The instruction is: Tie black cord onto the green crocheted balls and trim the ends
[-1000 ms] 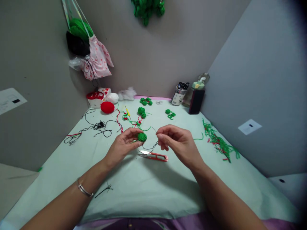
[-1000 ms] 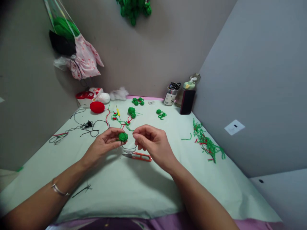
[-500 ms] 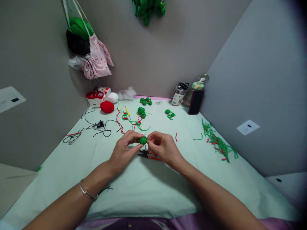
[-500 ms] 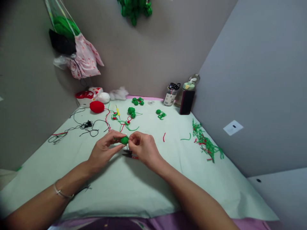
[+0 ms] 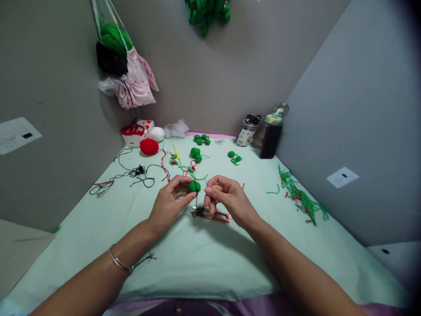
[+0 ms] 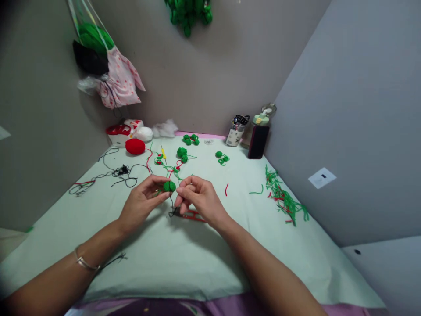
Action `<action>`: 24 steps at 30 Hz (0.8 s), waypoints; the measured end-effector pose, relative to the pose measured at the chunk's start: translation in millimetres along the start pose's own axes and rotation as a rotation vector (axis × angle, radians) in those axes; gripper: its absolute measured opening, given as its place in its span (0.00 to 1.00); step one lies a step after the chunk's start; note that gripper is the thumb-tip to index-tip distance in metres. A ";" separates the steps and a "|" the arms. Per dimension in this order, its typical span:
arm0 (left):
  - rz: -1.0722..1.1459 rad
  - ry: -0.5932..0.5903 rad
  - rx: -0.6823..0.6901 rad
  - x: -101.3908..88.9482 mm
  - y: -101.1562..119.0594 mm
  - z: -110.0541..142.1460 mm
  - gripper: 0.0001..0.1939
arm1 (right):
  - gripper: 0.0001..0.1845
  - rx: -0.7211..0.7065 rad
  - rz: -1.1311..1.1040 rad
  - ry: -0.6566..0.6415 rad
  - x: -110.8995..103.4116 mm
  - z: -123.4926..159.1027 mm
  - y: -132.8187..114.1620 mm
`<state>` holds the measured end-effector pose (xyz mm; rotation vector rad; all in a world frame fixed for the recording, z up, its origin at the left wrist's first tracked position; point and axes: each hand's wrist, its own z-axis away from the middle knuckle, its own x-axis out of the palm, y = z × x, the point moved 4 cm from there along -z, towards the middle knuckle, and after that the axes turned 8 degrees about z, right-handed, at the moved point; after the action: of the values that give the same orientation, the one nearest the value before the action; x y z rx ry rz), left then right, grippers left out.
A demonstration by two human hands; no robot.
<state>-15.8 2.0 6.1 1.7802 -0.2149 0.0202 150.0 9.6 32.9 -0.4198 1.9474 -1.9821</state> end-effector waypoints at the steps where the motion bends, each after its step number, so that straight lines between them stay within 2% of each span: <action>1: 0.007 0.014 0.008 -1.2 0.3 -0.5 0.12 | 0.17 0.008 -0.018 0.009 0.5 0.3 0.6; 9: -0.046 0.094 0.105 -5.2 0.5 -0.4 0.12 | 0.23 0.184 -0.152 -0.066 22.9 -1.5 23.9; 14: -0.075 0.116 0.143 -8.2 2.9 -1.7 0.16 | 0.20 0.216 -0.212 -0.103 32.1 -2.8 31.7; 18: -0.175 0.074 0.233 -7.4 6.0 -1.7 0.11 | 0.17 0.098 -0.127 -0.076 31.5 3.1 19.0; 21: -0.212 0.036 0.296 -4.4 8.7 0.4 0.10 | 0.14 -0.035 0.027 -0.093 31.1 10.1 8.0; 24: -0.103 -0.005 0.202 -2.8 6.5 -0.4 0.10 | 0.11 -0.144 0.234 -0.144 34.5 18.1 0.9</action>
<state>-19.5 1.4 12.1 1.9908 -0.1276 -0.0371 126.7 -21.6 31.7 -0.3422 1.9564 -1.6293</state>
